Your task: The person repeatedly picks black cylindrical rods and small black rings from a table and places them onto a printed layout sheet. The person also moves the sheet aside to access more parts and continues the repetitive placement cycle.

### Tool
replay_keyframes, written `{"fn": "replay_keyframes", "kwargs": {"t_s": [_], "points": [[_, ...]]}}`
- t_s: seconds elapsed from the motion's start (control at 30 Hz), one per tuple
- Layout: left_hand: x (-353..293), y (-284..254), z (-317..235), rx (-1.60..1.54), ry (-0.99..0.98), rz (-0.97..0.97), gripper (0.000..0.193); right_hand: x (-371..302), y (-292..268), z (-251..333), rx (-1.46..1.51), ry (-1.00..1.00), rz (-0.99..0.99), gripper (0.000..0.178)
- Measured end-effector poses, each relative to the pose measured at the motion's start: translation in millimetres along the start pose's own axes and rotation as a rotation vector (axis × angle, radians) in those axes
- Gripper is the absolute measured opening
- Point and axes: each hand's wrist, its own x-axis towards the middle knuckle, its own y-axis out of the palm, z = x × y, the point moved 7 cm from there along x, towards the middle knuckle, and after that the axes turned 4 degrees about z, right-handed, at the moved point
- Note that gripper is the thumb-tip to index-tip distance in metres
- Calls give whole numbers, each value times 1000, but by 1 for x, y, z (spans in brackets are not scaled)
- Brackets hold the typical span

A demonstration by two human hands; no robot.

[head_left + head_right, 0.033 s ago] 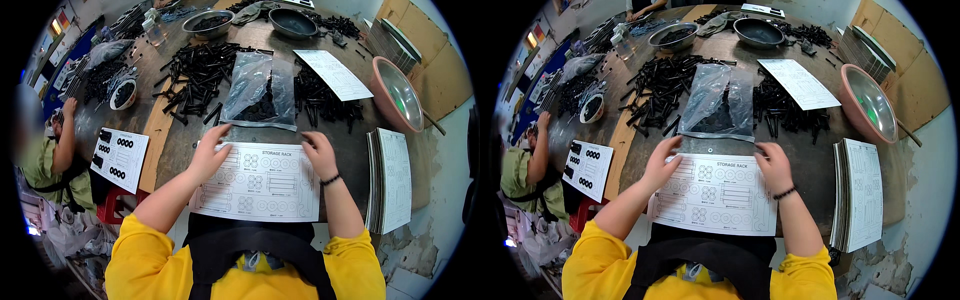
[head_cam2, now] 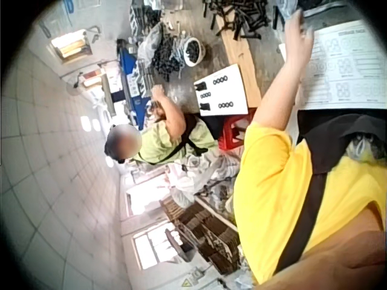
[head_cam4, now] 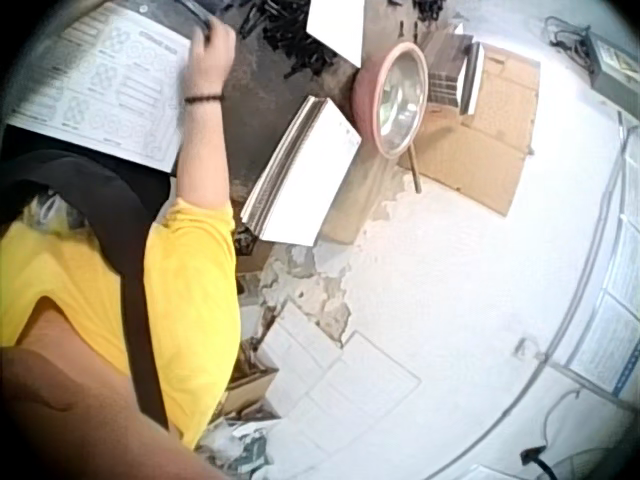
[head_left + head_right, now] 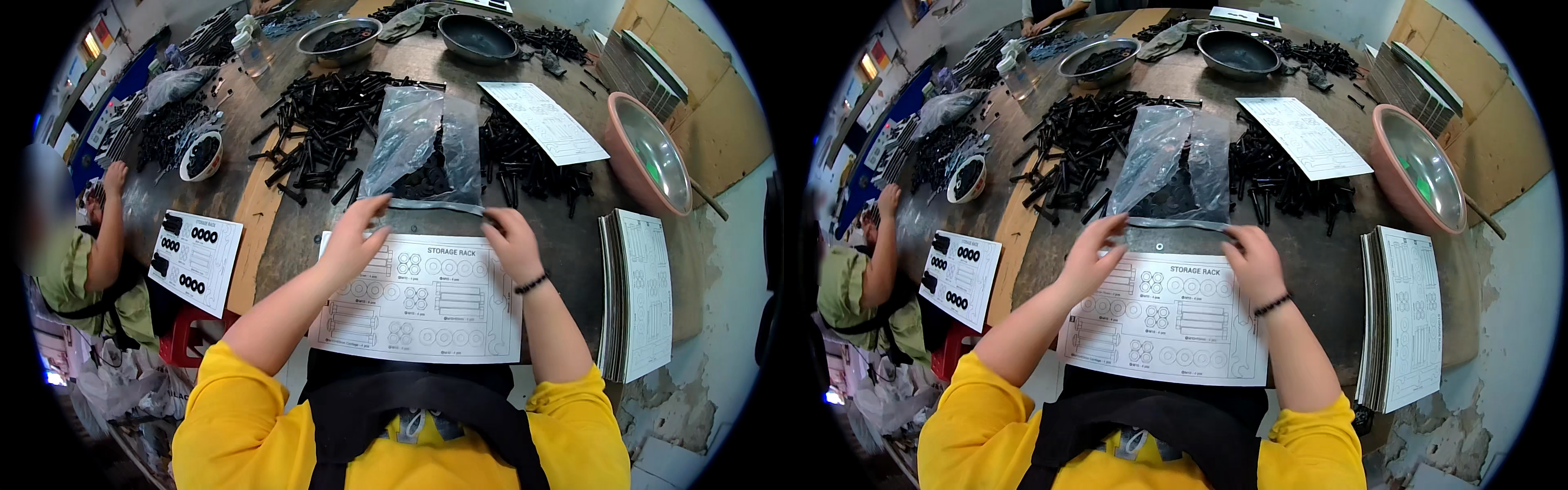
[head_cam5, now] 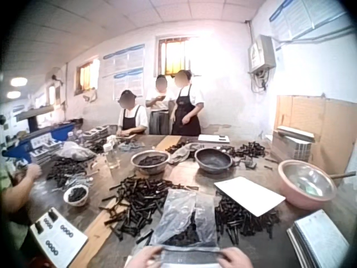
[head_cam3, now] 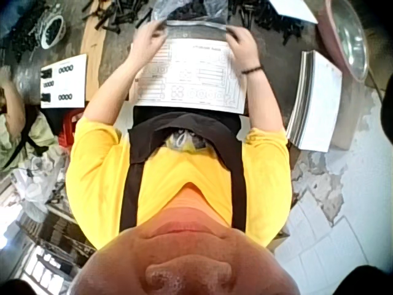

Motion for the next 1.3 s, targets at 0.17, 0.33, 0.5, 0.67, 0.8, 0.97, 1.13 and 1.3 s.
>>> {"fn": "replay_keyframes", "kwargs": {"t_s": [0.17, 0.33, 0.5, 0.67, 0.8, 0.97, 1.13, 1.3], "points": [[76, 45, 7, 528, 208, 37, 38, 64, 48, -4, -262, -43, -40, 24], [98, 59, 20, 726, 105, 115, 23, 84, 67, -11, -439, 51, -74, 24], [102, 47, 33, 409, 21, 12, 19, 89, 63, -17, -266, 57, -5, 21], [102, 38, 47, 103, -182, 27, 20, 74, 52, -39, 220, 135, 32, 22], [102, 39, 50, -102, -250, 70, 19, 44, 37, -32, 331, 288, 106, 21], [89, 35, 18, -164, -274, 99, 20, 4, 19, -27, 113, 252, 212, 19], [32, 84, -14, 192, 66, 387, 26, -29, 27, -14, 31, 310, 346, 17], [15, 103, -16, 236, -39, 470, 30, -31, 35, -10, -188, 130, 302, 19]]}}
